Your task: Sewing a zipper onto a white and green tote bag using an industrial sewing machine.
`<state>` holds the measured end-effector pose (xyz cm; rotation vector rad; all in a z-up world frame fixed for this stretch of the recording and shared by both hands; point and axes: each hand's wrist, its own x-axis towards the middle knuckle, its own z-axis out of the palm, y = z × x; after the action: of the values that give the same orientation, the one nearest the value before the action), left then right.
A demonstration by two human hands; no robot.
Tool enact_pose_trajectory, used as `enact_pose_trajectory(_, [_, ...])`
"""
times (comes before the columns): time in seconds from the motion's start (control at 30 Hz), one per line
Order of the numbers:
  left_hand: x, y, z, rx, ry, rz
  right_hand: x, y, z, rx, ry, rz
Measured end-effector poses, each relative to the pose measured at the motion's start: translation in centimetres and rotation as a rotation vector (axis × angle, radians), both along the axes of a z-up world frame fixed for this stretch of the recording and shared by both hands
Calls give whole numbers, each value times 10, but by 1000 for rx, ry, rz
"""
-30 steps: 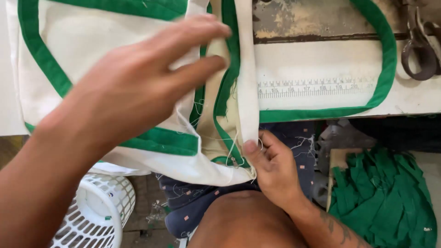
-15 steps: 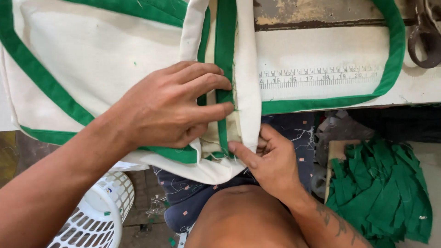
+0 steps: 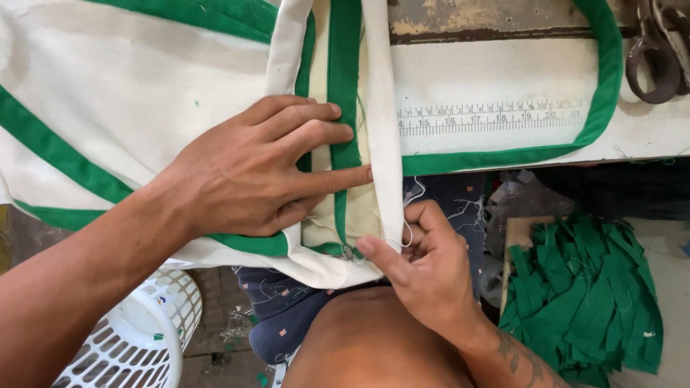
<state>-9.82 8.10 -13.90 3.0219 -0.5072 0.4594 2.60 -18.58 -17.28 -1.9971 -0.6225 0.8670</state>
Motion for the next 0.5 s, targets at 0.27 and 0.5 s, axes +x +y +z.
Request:
enact_pose_trajectory(0.27, [4,-5,4,49,8,-43,16,-1,-32,299,547,-55])
enact_pose_trajectory(0.5, [1,-9,0,-81,3,-3,1,-5,2,202,34,-68])
